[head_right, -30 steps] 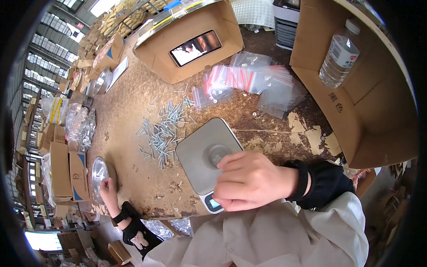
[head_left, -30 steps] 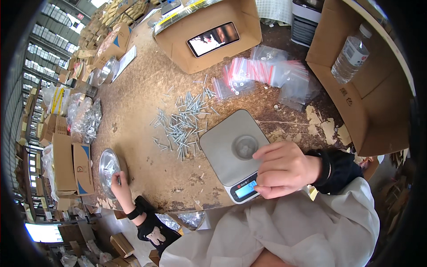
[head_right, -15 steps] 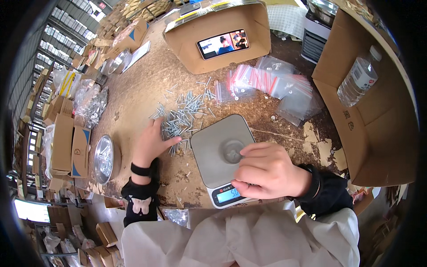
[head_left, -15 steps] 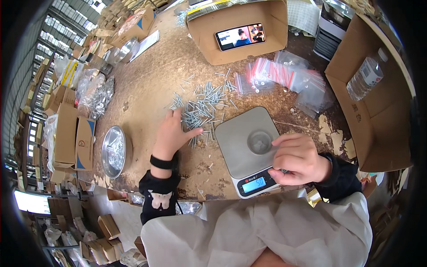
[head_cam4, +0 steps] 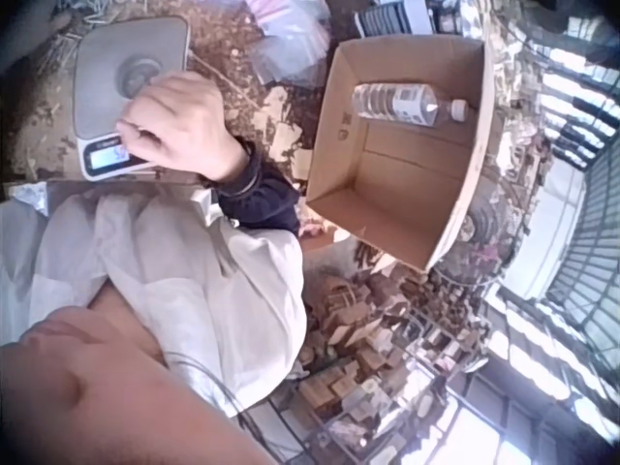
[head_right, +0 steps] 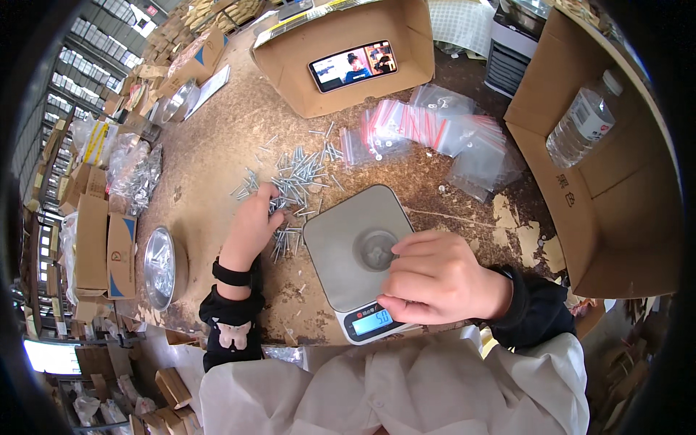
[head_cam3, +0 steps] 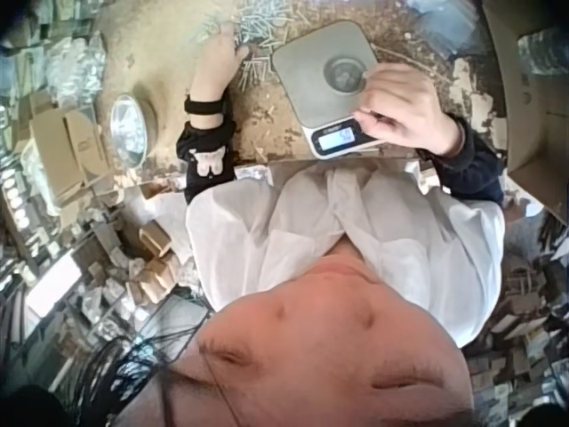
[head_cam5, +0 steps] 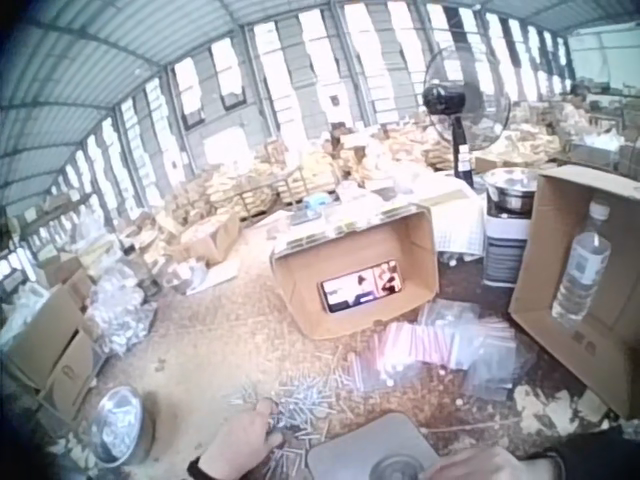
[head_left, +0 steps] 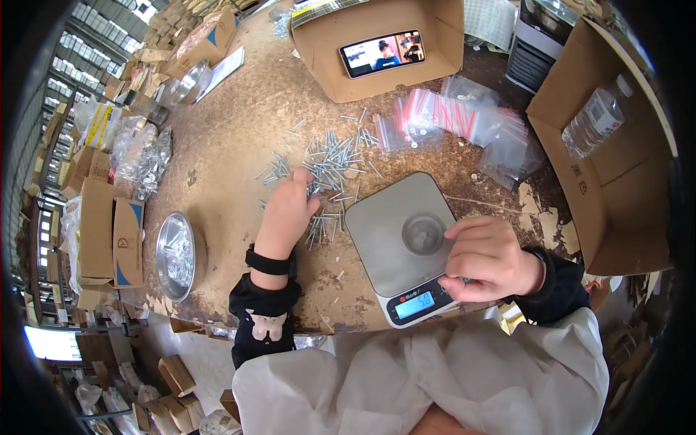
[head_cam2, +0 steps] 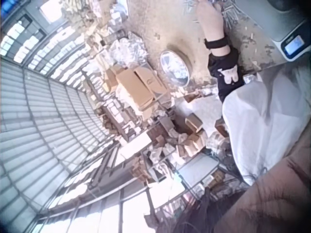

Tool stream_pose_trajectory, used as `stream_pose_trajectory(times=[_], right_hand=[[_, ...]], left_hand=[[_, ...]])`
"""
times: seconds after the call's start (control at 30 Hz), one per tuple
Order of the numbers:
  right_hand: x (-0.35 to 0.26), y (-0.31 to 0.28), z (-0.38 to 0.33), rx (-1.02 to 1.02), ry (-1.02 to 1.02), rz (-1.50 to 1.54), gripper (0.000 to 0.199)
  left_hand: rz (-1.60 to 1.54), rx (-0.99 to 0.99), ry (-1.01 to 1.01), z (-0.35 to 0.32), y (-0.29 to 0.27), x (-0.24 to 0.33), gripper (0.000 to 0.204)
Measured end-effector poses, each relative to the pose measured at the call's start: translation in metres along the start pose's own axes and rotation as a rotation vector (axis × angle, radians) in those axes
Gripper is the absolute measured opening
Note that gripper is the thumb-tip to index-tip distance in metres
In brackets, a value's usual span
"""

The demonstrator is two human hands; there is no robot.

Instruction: The person repeatedly scoops metal screws from a pile on a table and places them onto a digital scale. After weighing, the person transfers the screws into small plastic bags and seals them. The process is repeated multiple times throughout the clip.

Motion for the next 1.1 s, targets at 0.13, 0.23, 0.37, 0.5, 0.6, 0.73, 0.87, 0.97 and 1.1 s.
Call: stream_pose_trajectory(times=[0.13,0.23,0.37,0.5,0.6,0.73,0.87,0.97,1.1], right_hand=[[0.002,-0.002,0.001,-0.007,0.018,-0.011,0.016],[0.011,-0.009,0.000,-0.014,0.107,-0.034,0.019],[0.027,-0.006,0.000,-0.139,0.315,-0.087,0.064],[0.037,0.017,-0.016,-0.317,0.369,-0.063,0.079],[0.038,0.022,-0.018,-0.343,0.375,-0.045,0.075],[0.039,0.025,-0.019,-0.295,0.366,-0.058,0.068],[0.040,0.025,-0.022,-0.256,0.351,-0.067,0.064],[0.041,0.025,-0.020,-0.256,0.383,-0.049,0.066],[0.042,0.025,-0.019,-0.271,0.397,-0.032,0.067]], left_hand=[[-0.086,0.034,0.045,0.000,-0.001,-0.006,0.025],[-0.195,0.059,0.075,0.001,-0.010,-0.007,0.021],[-0.287,0.068,-0.010,-0.004,-0.030,0.010,0.018],[-0.361,0.033,0.018,-0.018,-0.048,0.056,0.017],[-0.650,-0.071,0.140,-0.028,-0.038,0.092,0.017],[-0.736,-0.188,0.326,-0.054,-0.026,0.145,0.020],[-0.557,-0.115,0.445,-0.068,-0.016,0.165,0.024],[-0.471,-0.031,0.535,-0.073,-0.016,0.166,0.024],[-0.429,-0.002,0.586,-0.073,-0.023,0.165,0.022]])
Point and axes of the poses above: each hand's wrist, its own z-axis towards the middle knuckle, its own y-axis out of the palm, x = y × z, the point moved 7 cm from there along z, towards the middle knuckle, and after that the axes turned 14 degrees about -y, right-handed, at the moved point
